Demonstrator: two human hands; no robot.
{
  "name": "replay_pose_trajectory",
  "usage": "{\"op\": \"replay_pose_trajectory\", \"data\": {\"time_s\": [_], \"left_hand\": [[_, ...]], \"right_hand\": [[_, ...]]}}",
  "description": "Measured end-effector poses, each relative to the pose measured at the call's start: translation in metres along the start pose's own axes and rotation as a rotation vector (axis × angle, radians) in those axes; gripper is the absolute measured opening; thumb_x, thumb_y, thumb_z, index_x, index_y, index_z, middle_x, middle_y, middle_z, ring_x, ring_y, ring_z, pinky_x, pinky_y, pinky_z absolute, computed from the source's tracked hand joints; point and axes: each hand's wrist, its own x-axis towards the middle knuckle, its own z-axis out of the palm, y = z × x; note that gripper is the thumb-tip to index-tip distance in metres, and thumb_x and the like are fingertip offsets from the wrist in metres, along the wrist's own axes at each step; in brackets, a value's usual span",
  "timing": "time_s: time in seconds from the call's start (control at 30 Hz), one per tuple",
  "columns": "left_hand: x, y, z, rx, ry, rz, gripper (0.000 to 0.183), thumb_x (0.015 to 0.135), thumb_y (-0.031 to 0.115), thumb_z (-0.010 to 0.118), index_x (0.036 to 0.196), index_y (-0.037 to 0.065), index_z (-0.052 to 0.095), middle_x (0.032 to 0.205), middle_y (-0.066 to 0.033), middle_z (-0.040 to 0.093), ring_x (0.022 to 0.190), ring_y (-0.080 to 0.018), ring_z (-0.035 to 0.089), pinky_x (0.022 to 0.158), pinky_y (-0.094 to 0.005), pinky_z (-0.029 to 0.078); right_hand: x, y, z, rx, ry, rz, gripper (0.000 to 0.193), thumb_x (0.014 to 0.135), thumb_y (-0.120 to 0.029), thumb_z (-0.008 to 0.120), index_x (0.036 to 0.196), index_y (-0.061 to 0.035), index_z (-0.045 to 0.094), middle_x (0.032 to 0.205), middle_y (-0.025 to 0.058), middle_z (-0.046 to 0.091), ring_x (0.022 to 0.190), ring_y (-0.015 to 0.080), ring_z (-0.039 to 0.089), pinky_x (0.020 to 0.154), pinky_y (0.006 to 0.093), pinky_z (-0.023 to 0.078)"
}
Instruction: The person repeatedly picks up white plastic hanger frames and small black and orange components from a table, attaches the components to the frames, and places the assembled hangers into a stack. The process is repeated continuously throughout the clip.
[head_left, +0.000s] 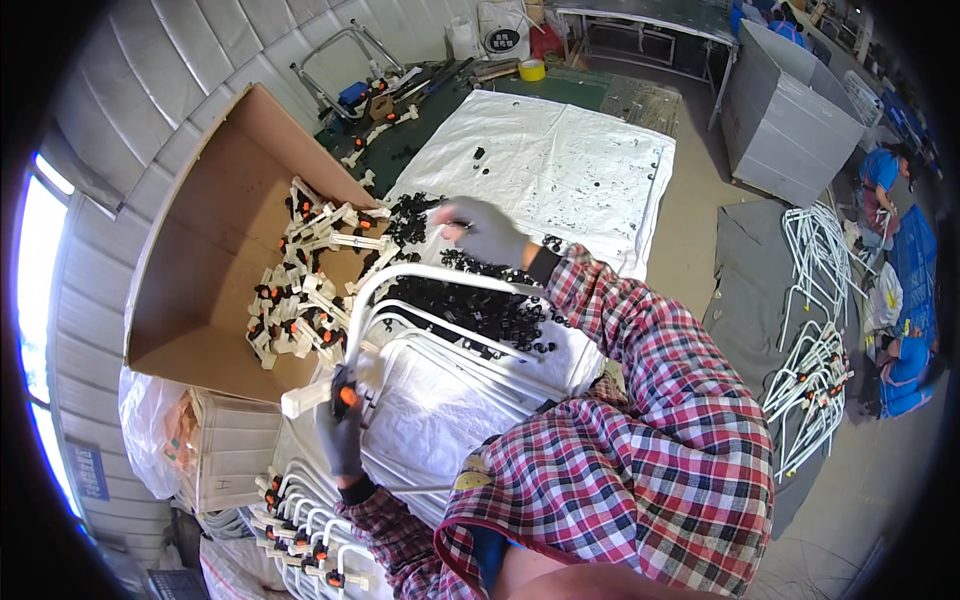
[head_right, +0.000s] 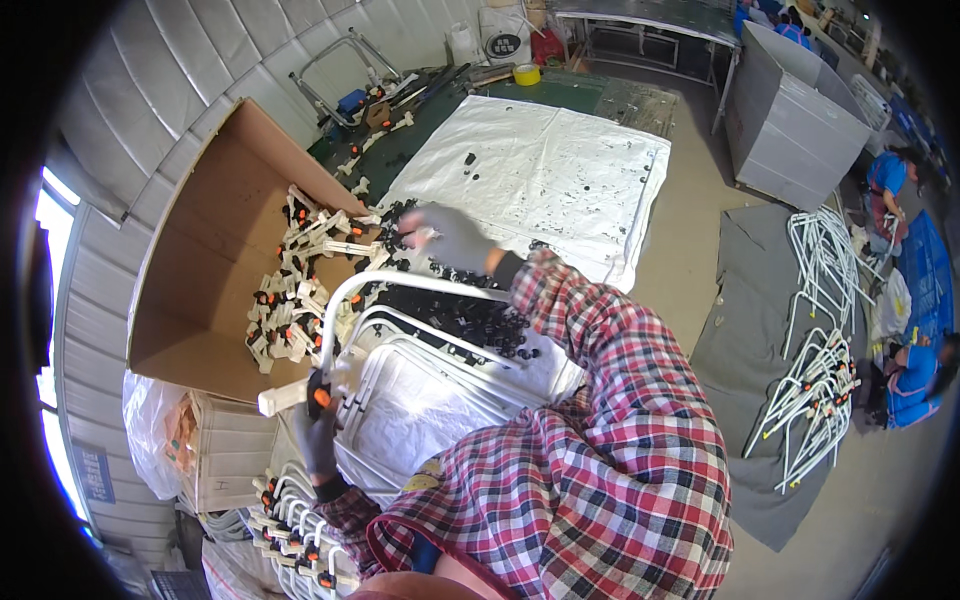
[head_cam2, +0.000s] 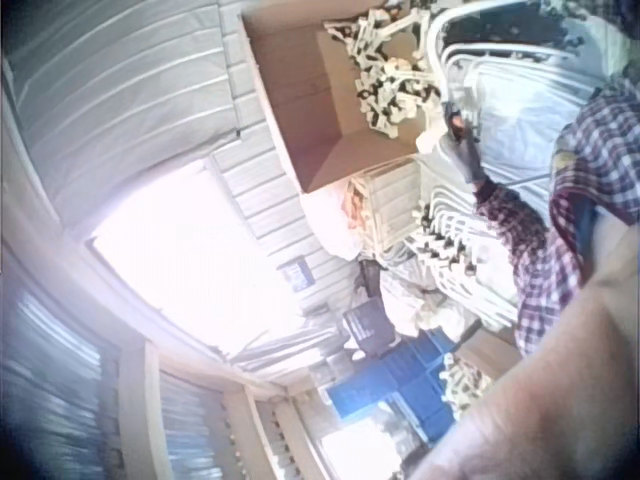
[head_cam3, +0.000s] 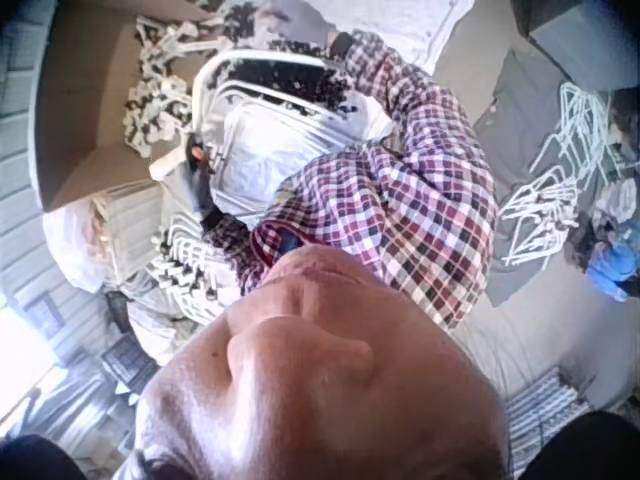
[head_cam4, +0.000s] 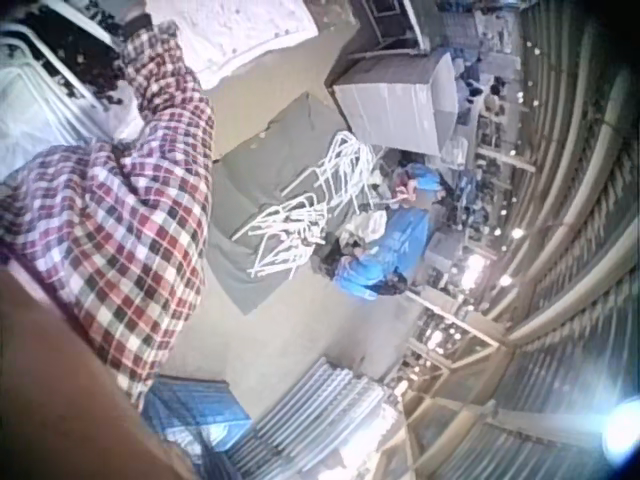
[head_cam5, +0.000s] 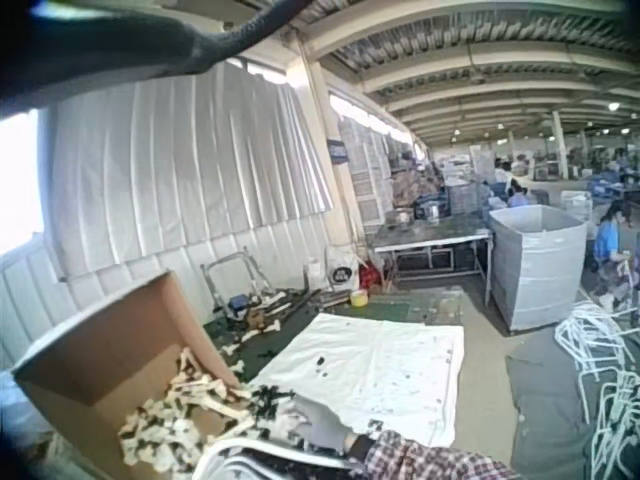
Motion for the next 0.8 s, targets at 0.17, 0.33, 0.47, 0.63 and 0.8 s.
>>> {"op": "replay_pose_trajectory", "data": {"time_s": [0.17, 0.33, 0.47, 0.63, 0.8], "left_hand": [[-0.037, -0.032, -0.048, -0.017, 0.283, -0.187, 0.037, 0.089, 0.013, 0.071, 0.123, 0.004, 0.060, 0.080, 0.0015, 0.059, 0.056, -0.0024, 0.047, 0.045, -0.0195, 0.037], [-0.065, -0.054, -0.072, 0.046, 0.447, -0.274, 0.035, 0.087, 0.017, 0.074, 0.113, 0.002, 0.057, 0.068, -0.0008, 0.055, 0.044, -0.0079, 0.047, 0.040, -0.0217, 0.036], [-0.086, -0.063, -0.082, 0.076, 0.553, -0.329, 0.036, 0.086, 0.018, 0.075, 0.114, 0.002, 0.058, 0.069, -0.0012, 0.055, 0.045, -0.0080, 0.047, 0.040, -0.0217, 0.036], [-0.102, -0.067, -0.089, 0.092, 0.575, -0.325, 0.034, 0.088, 0.019, 0.074, 0.114, 0.002, 0.059, 0.075, -0.0015, 0.058, 0.047, -0.0072, 0.047, 0.042, -0.0212, 0.036], [-0.102, -0.065, -0.088, 0.115, 0.556, -0.294, 0.034, 0.089, 0.020, 0.073, 0.113, 0.002, 0.059, 0.077, -0.0011, 0.058, 0.048, -0.0068, 0.046, 0.043, -0.0214, 0.037]], "right_hand": [[-0.142, 0.130, -0.002, -0.460, -0.402, 0.671, 0.018, 0.083, -0.021, 0.059, 0.088, -0.0109, 0.073, 0.097, 0.0138, 0.069, 0.093, 0.0320, 0.066, 0.080, 0.0423, 0.052], [-0.179, 0.171, 0.028, -0.474, -0.479, 0.617, 0.016, 0.076, -0.012, 0.064, 0.089, -0.0088, 0.073, 0.104, 0.0105, 0.065, 0.099, 0.0292, 0.064, 0.086, 0.0369, 0.052], [-0.172, 0.166, 0.040, -0.613, -0.455, 0.741, 0.029, 0.074, -0.010, 0.069, 0.102, -0.0078, 0.067, 0.110, 0.0133, 0.060, 0.104, 0.0322, 0.062, 0.087, 0.0385, 0.052], [-0.181, 0.162, 0.047, -0.502, -0.260, 0.919, 0.048, 0.077, -0.010, 0.063, 0.124, -0.0021, 0.059, 0.126, 0.0200, 0.050, 0.113, 0.0386, 0.058, 0.095, 0.0400, 0.050], [-0.177, 0.160, 0.042, -0.737, -0.336, 0.897, 0.044, 0.076, -0.011, 0.068, 0.118, -0.0022, 0.056, 0.118, 0.0223, 0.057, 0.104, 0.0384, 0.063, 0.089, 0.0427, 0.053]]}}
